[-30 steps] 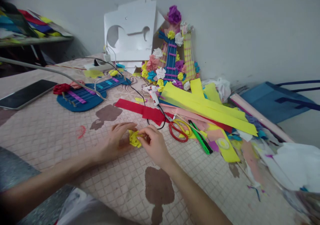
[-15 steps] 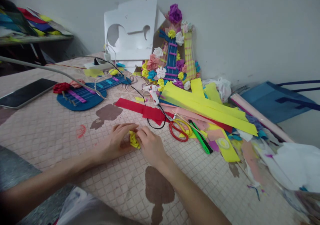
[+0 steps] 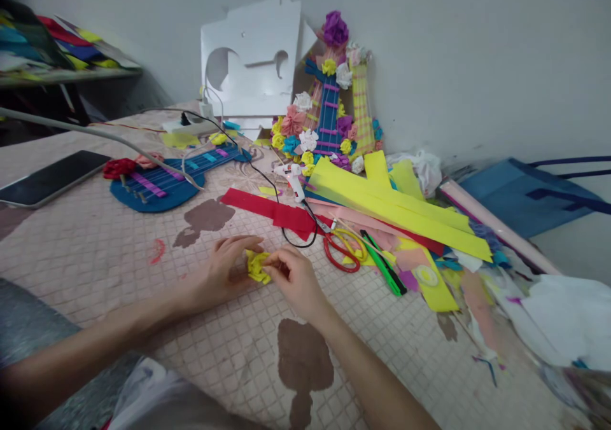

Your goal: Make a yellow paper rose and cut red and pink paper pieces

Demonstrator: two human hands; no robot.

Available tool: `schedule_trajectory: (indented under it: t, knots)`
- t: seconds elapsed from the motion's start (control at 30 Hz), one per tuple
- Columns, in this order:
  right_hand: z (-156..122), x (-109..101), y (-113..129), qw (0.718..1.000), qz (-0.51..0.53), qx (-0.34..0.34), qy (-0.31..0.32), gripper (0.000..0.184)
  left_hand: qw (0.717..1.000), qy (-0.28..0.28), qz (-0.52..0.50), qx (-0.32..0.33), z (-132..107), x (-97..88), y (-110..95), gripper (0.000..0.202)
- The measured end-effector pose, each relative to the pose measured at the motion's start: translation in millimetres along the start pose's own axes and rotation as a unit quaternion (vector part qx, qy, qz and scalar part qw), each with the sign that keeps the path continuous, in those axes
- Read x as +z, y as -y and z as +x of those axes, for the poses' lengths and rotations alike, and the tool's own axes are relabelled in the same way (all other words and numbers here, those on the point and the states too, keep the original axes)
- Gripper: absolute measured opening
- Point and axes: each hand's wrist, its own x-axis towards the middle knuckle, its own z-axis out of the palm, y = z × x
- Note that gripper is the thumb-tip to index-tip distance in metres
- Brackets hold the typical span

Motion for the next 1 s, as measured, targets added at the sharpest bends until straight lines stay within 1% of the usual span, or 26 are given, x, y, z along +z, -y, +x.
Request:
schedule_trajectory:
  t: [0.27, 0.4, 0.5, 0.6, 0.67, 0.73, 0.83, 0.9, 1.0]
  knots:
    - [0.1, 7.9, 2.9, 0.997, -0.069, -0.022, 0.026, 0.011, 1.000, 0.004, -0.004, -0.002, 0.6, 0.4, -0.8, 0.061]
    - [0.1, 7.4, 5.0, 0.996, -0.073, -0.035, 0.038, 0.013, 1.000, 0.004, -0.001, -0.007, 1.0, -0.1, -1.8, 0.060]
    - [0.5, 4.4, 5.4, 0.997, -0.055, -0.041, 0.031, 0.012, 1.000, 0.003, -0.001, -0.006, 1.0, -0.7, -1.8, 0.059]
    - [1.2, -0.1, 2.0, 1.000, -0.001, -0.022, -0.005, 0.010, 1.000, 0.009, -0.004, -0.008, 0.8, -2.0, -1.6, 0.061]
    - [1.5, -3.0, -1.7, 0.997, 0.056, 0.006, -0.049, 0.010, 1.000, 0.009, -0.008, -0.013, 0.6, -2.6, -1.5, 0.062]
    - [2.0, -5.4, -5.0, 0.987, 0.117, 0.038, -0.104, 0.013, 1.000, 0.009, -0.012, -0.018, 0.5, -2.8, -1.4, 0.062]
    - [3.9, -8.0, -6.9, 0.959, 0.210, 0.069, -0.176, 0.018, 1.000, 0.007, -0.016, -0.019, 0.6, -2.8, -1.1, 0.063]
    - [5.9, -9.4, -6.4, 0.940, 0.277, 0.074, -0.185, 0.020, 1.000, 0.006, -0.018, -0.018, 0.8, -3.2, -0.8, 0.064]
    - [8.4, -11.0, -5.2, 0.918, 0.359, 0.079, -0.149, 0.022, 0.999, 0.009, -0.023, -0.020, 1.2, -4.1, -0.1, 0.064]
